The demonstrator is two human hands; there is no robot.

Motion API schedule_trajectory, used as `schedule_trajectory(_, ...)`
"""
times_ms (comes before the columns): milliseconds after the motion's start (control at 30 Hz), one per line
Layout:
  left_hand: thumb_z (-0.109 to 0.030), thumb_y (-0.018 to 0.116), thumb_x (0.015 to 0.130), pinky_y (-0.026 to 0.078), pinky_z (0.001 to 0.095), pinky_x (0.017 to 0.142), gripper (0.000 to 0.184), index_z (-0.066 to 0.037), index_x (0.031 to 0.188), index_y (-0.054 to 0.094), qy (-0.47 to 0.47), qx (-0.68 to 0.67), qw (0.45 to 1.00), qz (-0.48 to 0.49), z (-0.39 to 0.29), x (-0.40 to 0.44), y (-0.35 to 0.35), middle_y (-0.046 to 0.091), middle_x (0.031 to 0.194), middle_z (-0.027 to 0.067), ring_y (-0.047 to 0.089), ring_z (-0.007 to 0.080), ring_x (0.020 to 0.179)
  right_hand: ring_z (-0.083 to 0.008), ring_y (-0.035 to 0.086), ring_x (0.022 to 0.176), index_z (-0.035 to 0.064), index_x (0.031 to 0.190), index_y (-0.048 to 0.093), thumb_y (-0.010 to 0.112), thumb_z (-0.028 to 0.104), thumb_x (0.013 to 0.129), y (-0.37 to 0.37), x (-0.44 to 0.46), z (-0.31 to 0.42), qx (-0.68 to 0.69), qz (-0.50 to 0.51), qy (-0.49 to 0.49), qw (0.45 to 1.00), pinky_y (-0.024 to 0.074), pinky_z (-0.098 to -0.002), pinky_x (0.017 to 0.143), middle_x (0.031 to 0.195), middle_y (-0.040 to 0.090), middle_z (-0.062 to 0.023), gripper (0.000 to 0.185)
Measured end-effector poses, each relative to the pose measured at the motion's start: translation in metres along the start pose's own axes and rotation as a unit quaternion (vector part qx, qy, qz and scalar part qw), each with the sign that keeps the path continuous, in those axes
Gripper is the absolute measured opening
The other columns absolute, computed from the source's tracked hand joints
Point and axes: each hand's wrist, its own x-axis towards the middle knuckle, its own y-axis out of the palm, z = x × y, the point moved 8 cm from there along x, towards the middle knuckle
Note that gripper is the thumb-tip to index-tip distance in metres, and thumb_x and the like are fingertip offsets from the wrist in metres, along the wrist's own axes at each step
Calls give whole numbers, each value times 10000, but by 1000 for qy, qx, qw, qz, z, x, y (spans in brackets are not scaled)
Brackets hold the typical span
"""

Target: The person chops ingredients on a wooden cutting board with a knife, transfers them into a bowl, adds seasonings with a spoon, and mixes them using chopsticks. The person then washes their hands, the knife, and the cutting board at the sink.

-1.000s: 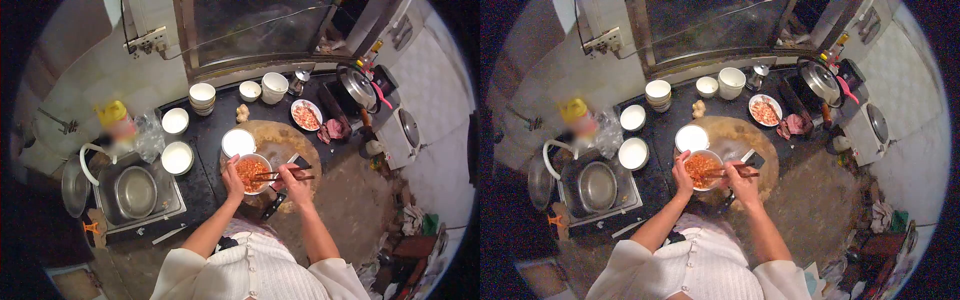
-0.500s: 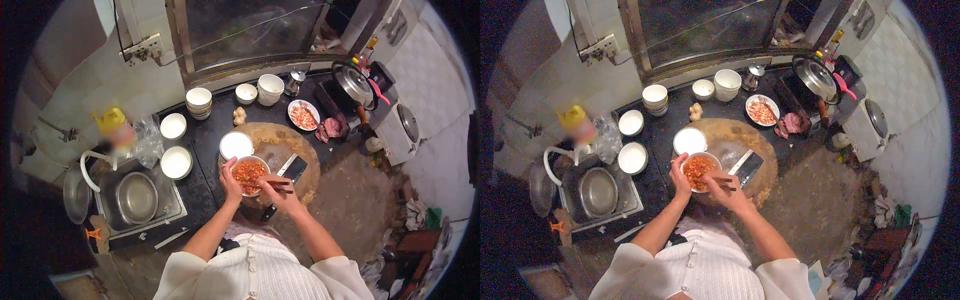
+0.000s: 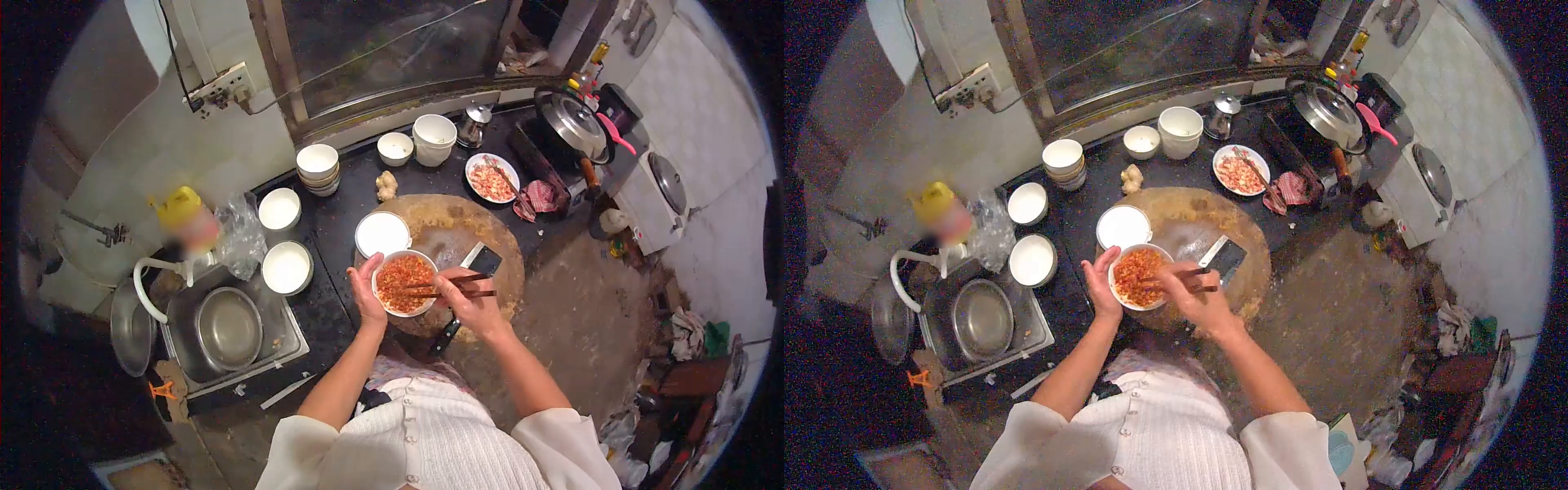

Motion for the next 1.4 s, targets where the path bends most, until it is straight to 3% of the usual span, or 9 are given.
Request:
schedule_trajectory(133,-591,140,992,331,383,1078,814,76,1232,541,-24,-45,999,-18,4,1,-2,564,1257,199,491,266,1229,-147,662,680,-25,958,649,580,119,938,26,-6,-3,-122,11,-246,962,537,-278,584,878,670,-100,161)
schedule_trajectory(267,-585,136,994,334,382,1075,810,74,1223,547,-7,-22,1000,-19,3,3,-2,568,1252,200,497,268,1222,-152,664,719,-23,953,645,593,125,935,-5,2,-7,-7,-9,-35,999,531,-280,642,848,665,-78,159)
schedule_trajectory(367,-566,141,1000,338,377,1071,793,74,1206,562,-5,-5,999,-32,2,2,0,581,1239,195,510,264,1210,-146,657,716,-23,954,647,605,137,930,15,7,-1,65,-40,-5,997,535,-284,639,833,662,-67,167)
schedule_trajectory(500,-520,160,1012,355,369,1056,751,75,1188,585,6,55,998,-43,-4,2,-2,602,1216,179,534,257,1181,-140,640,736,-18,955,652,607,149,926,13,3,-15,-82,-22,-113,990,534,-283,654,873,654,-70,175)
schedule_trajectory(633,-491,183,1015,372,366,1041,718,72,1189,593,21,99,994,-46,-9,-2,3,611,1209,163,546,251,1165,-151,641,762,-23,985,648,590,163,944,-17,-1,6,19,-17,1,1000,534,-288,668,908,653,-91,199)
schedule_trajectory(900,-470,180,1020,377,363,1032,702,75,1185,590,14,114,992,-49,-18,-4,7,612,1203,173,553,251,1154,-190,641,845,-15,1042,660,606,84,928,7,-9,6,-122,46,-185,974,512,-304,732,952,677,-110,161)
schedule_trajectory(1033,-457,156,1026,383,371,1035,708,82,1169,590,21,136,989,-54,-17,-3,9,615,1195,196,561,269,1153,-233,643,815,-14,1008,671,621,88,913,3,23,-6,-109,9,-85,990,514,-330,708,971,679,-124,148)
schedule_trajectory(1167,-453,160,1026,389,367,1025,702,80,1162,594,4,143,988,-57,-23,-5,9,616,1191,195,563,271,1147,-169,637,817,-38,1002,642,547,145,967,20,-1,7,-146,69,-184,970,514,-285,719,927,645,-107,209)
schedule_trajectory(1400,-418,212,1028,391,361,1006,639,62,1131,622,25,137,989,-54,-19,-3,7,622,1175,151,565,245,1116,-160,665,838,-34,1060,640,514,247,993,-15,12,-17,-40,-8,3,999,540,-271,753,942,668,-89,315)
